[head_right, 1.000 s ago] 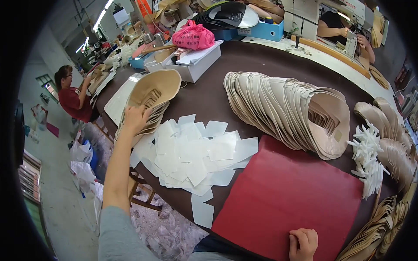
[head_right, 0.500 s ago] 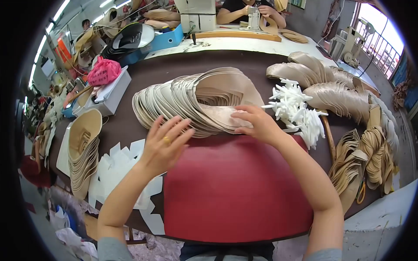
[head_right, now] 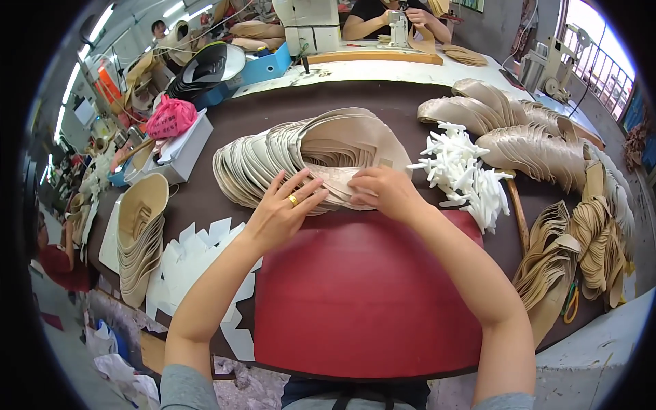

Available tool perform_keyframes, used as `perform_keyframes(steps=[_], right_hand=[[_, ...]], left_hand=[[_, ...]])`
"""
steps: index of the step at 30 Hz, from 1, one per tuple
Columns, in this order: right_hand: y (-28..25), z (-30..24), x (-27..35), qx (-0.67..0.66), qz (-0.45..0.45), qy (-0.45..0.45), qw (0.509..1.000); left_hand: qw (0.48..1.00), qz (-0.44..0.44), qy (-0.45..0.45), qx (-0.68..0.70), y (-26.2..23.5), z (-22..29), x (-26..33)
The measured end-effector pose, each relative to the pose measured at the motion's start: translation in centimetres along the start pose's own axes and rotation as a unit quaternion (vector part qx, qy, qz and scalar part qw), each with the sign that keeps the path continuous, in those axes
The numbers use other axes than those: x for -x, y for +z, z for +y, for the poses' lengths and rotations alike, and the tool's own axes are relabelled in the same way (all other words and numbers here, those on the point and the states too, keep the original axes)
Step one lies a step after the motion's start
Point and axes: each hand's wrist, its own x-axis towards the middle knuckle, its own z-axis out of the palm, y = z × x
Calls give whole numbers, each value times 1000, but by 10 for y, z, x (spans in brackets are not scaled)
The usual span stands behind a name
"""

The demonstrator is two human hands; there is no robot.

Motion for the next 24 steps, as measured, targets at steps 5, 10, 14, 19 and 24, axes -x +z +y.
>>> perform_keyframes(steps=[5, 10, 14, 19, 24], right_hand=[[0, -9, 1, 0, -18, 247, 969], [-93, -19, -70, 247, 250, 118, 929], [-140, -121, -94, -129, 13, 151, 980], [-46, -169, -81, -101, -502, 74, 856], [73, -222, -59, -155, -354, -27, 922]], left_hand=[[999, -38, -31, -12, -6, 17, 12], [968, -53, -152, 194, -24, 15, 8], [690, 139, -268, 658, -99, 19, 74], [672, -251, -199, 668, -144, 121, 189], [811, -93, -366, 447, -164, 116, 272]])
